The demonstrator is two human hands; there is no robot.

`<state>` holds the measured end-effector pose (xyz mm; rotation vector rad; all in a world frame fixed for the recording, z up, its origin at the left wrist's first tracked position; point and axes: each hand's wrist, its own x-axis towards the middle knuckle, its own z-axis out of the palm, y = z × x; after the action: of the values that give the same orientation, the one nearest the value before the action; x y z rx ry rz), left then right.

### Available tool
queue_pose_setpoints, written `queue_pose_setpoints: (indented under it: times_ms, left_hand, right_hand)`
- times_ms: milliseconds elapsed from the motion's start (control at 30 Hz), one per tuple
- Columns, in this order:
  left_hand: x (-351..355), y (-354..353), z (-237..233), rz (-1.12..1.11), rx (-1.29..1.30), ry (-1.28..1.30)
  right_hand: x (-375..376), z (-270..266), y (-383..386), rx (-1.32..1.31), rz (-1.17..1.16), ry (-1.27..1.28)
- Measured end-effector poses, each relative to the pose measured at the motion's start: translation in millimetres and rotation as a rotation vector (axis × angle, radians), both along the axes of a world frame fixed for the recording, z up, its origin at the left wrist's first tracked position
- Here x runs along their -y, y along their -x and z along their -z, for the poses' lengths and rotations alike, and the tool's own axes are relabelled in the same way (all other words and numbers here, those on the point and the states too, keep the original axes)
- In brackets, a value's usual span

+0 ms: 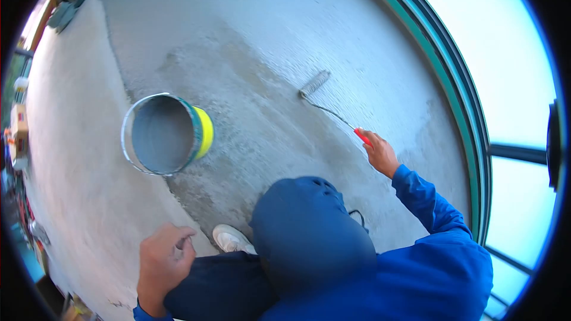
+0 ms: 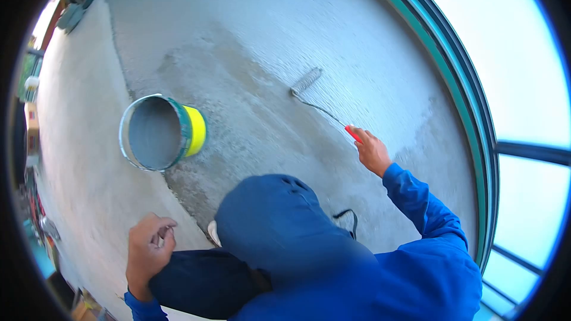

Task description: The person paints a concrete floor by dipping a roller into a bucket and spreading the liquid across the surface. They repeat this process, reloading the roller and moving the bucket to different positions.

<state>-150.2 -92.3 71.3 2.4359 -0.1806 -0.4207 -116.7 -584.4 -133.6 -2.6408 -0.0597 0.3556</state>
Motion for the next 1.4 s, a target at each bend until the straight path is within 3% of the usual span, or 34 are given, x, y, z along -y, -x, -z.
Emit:
queue_pose_setpoints:
  times_ms: [233,333,533,667,833,900,967,1033,1167,1233,1400]
  left_hand:
    - [-24,-30,4,-0.05,0.079,-0.023]
    - [-63,-63,21,-0.228,0.217,-0.026]
    - [-186,-151,87,-0.302,0.39,-0.145]
    - [-197,-164,102,-0.404,0.049,-0.117]
    - [-196,-166,110,-0.443,-0.299,-0.064]
    - [-195,-162,107,-0.453,-0.326,-0.056]
    - [-196,-156,109,-0.48,-0.281,-0.012]
    - [-201,-148,113,-0.503,-0.236,0.07]
    - [-235,-136,122,-0.504,-0.214,-0.173]
    - [-256,-129,132,-0.472,-0.21,-0.344]
    - [-252,-101,129,-0.58,-0.216,-0.345]
  right_hand:
    - [81,-32,169,-0.152,0.189,0.045]
    - [117,-45,233,-0.213,0.262,0.073]
    - [114,-81,268,-0.311,0.357,0.195]
    - [98,-32,205,-0.035,0.196,0.096]
    - [28,0,26,0.245,-0.039,0.127]
    - [-20,-33,-41,0.186,-0.108,0.148]
    - [-65,-76,-86,0.312,-0.255,0.081]
    - [-116,-143,-108,0.215,-0.248,0.068]
    - [-189,-219,-125,0.388,-0.563,-0.023]
    - [-222,-236,-127,0.396,-0.735,0.031]
    - [-305,-228,-126,0.375,-0.947,0.246]
